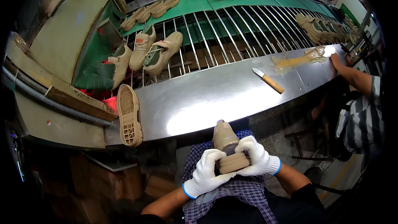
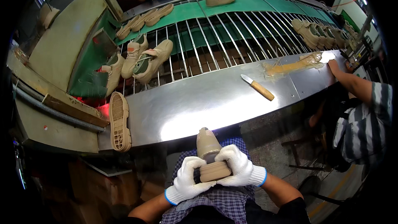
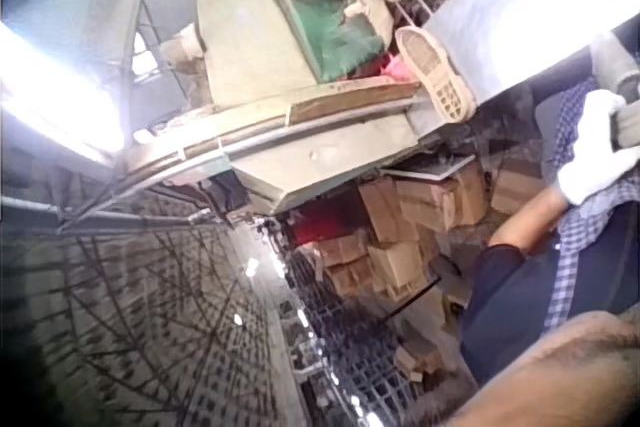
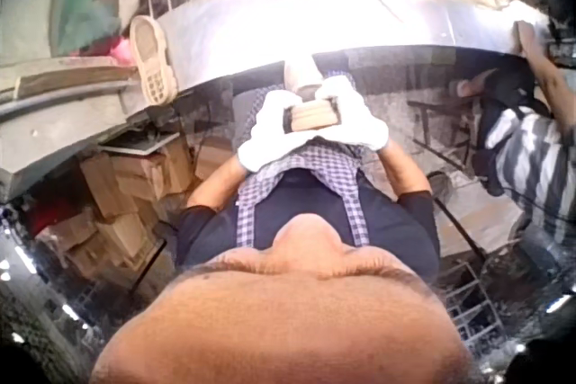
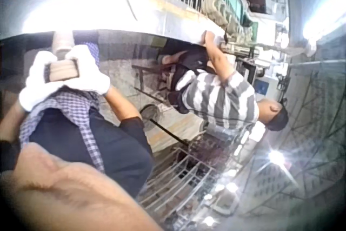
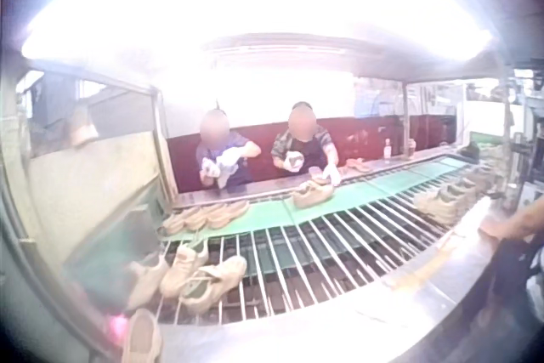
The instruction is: The person handles a shoe on a workstation, using a knife to trim or scrape the sole and upper while turning the shoe over by hand. The person picks up shoes from a conveyor belt, wipes the soles, and places them back onto the belt one at a time.
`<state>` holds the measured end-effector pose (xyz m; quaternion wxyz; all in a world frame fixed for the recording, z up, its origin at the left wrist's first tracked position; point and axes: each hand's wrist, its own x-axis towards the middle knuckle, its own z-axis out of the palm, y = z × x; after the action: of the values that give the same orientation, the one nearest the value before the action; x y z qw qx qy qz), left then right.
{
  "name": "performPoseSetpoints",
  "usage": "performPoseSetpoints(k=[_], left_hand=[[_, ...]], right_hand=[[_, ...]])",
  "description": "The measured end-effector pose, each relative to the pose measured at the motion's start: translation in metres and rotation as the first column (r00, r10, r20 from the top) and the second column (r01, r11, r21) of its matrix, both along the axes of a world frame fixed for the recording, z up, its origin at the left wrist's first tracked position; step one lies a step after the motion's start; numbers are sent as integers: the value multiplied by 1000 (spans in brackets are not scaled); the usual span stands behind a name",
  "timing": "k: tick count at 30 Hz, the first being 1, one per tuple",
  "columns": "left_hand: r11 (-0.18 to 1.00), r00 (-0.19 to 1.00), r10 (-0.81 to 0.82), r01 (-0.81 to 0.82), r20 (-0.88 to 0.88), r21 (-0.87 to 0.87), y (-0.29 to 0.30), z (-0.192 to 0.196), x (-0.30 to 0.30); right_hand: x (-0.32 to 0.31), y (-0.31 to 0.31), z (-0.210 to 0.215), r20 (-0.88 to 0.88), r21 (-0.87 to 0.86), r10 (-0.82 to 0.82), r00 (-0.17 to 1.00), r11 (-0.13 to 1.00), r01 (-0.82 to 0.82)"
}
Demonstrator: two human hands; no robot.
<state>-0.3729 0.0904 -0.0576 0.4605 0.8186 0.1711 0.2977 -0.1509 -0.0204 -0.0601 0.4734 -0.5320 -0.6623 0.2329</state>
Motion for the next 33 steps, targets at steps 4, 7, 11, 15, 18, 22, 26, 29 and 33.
performPoseSetpoints(k=[4, 7, 11, 15, 18, 22, 26, 29, 33], left_hand=[[1000, 1000, -25, 25, 15, -6, 18, -5, 11], [996, 998, -65, 66, 21, -55, 33, -7, 18], [982, 995, -95, 94, -1, -166, 42, -11, 22], [943, 993, -120, 112, -6, -313, 47, -17, 21], [912, 994, -111, 98, -11, -397, 49, -23, 23], [924, 987, -114, 64, -111, -378, 51, -20, 23], [949, 997, 6, -29, -76, -314, 45, -23, 18], [966, 988, 125, -141, -89, -218, 65, -26, -8], [966, 999, 40, -44, 22, 253, 107, -6, 17]], right_hand=[[9, 14, -2, -62, -48, 39, 997, 998, -42], [16, 24, -7, -141, -76, 80, 987, 993, -91], [23, 36, -10, -239, -138, 122, 963, 978, -158], [27, 48, -11, -288, -213, 128, 949, 958, -193], [30, 53, -12, -297, -277, 129, 946, 937, -215], [35, 52, -18, -293, -368, 103, 951, 905, -212], [36, 44, 6, -103, -643, 65, 993, 757, -116], [30, 21, -16, 58, -766, 124, 991, 641, -35], [8, 4, -93, -252, -817, 16, 968, 532, -222]])
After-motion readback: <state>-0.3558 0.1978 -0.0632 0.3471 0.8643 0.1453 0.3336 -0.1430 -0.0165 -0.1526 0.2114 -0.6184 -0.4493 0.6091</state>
